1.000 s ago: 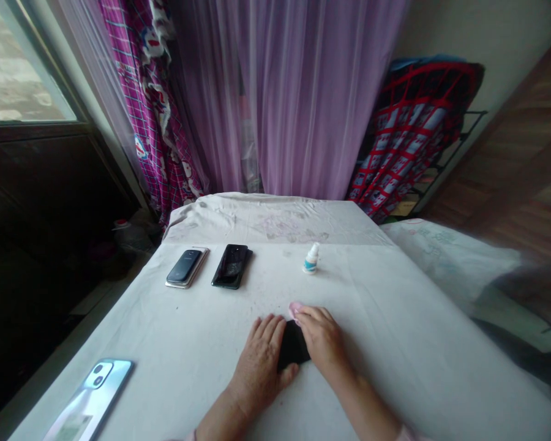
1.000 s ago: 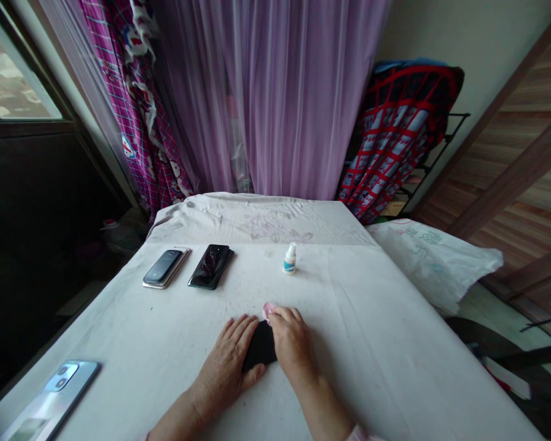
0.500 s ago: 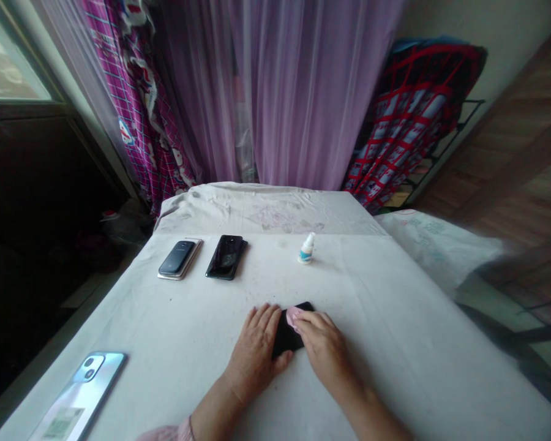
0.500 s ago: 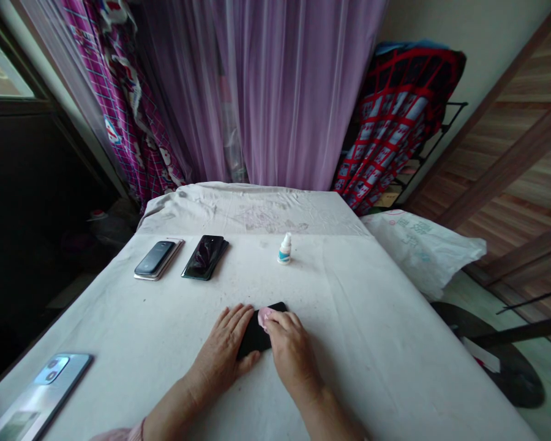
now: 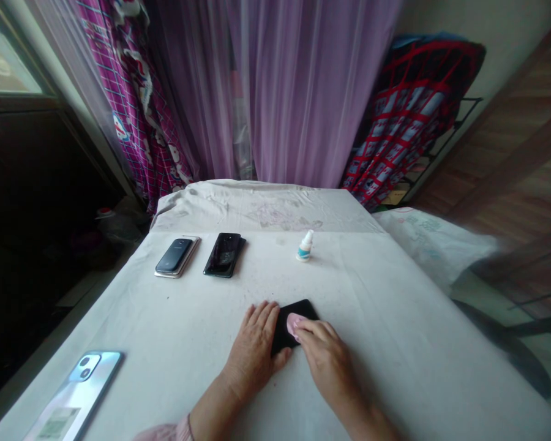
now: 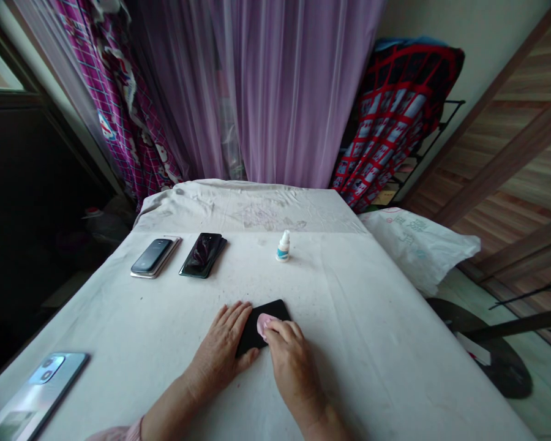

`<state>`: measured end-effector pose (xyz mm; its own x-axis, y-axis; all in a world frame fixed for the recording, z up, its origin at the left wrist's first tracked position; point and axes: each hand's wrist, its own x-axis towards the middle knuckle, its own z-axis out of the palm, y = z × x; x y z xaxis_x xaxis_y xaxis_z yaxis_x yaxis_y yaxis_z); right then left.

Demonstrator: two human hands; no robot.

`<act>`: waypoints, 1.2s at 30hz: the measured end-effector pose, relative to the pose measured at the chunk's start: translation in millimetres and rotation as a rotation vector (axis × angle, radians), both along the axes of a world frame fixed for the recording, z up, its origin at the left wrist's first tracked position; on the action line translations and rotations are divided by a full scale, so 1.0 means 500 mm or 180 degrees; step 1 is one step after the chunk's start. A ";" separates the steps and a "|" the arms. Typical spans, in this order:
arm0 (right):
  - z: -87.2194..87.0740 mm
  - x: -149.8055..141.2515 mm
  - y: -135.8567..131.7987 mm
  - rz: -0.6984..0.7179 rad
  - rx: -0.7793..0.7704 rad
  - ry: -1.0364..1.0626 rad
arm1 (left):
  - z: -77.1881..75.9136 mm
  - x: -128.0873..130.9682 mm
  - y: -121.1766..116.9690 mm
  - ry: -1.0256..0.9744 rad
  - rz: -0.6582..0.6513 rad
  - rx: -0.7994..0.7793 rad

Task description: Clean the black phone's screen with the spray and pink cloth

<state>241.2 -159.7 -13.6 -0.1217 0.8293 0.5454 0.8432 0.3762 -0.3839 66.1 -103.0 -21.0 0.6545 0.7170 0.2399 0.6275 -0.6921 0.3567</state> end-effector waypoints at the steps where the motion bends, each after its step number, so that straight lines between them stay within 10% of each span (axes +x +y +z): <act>1: 0.000 0.000 0.003 -0.0010 -0.0007 0.0013 | 0.000 0.000 0.000 -0.0011 0.0001 -0.0001; 11: -0.005 0.029 0.115 -0.0426 0.0168 -0.0230 | 0.009 0.001 0.001 0.0045 0.0029 -0.0037; 20: -0.001 0.050 0.006 -0.0274 0.0148 -0.0047 | -0.004 -0.003 0.001 -0.0009 -0.0028 0.0110; 29: -0.009 0.061 0.114 -0.0541 0.0171 -0.0139 | 0.002 -0.004 0.002 0.0062 -0.0072 0.0038; 36: -0.002 0.054 0.019 -0.0248 0.0220 -0.0089 | 0.010 -0.001 0.000 0.0159 -0.0067 -0.0020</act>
<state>268.1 -150.1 -14.7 -0.0744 0.7973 0.5990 0.8810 0.3339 -0.3351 65.5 -102.8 -16.1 0.6806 0.7043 0.2021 0.6298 -0.7033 0.3298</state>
